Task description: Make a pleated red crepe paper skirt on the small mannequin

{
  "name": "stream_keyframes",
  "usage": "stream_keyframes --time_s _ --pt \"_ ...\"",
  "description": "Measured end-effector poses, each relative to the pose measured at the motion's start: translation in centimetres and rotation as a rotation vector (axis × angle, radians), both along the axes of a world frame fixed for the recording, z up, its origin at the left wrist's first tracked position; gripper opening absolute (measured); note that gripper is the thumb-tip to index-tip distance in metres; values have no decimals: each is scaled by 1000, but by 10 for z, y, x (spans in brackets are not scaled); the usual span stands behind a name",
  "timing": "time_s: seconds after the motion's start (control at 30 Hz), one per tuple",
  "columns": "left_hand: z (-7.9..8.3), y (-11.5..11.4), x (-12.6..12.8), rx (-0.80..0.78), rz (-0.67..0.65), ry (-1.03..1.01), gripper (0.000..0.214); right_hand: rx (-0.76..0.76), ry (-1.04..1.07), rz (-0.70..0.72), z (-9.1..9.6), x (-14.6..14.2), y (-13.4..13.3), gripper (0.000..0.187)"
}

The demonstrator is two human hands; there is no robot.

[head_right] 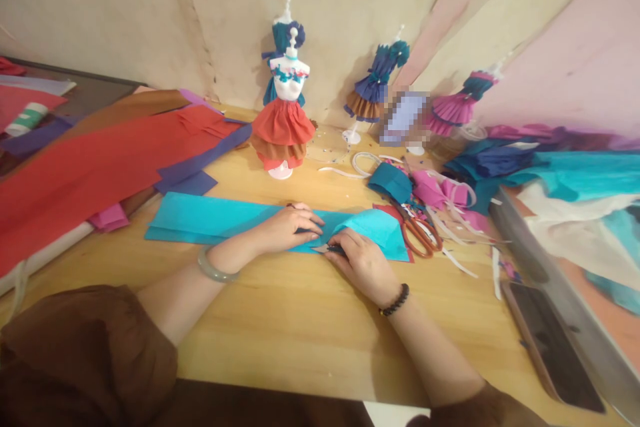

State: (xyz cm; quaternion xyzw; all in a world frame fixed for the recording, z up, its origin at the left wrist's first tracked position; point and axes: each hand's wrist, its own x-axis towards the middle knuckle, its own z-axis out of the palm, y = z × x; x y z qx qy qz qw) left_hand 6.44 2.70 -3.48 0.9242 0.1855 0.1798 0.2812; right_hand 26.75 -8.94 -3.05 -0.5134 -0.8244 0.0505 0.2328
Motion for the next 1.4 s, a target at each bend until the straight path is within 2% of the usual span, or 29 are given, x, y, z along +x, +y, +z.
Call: stream_keyframes --time_s 1.03,1.4 --pt "1 0 0 -11 -11 -21 18 -13 -13 21 0 -13 4 15" --pt "3 -3 1 -77 12 -86 26 -5 0 30 0 -17 6 17"
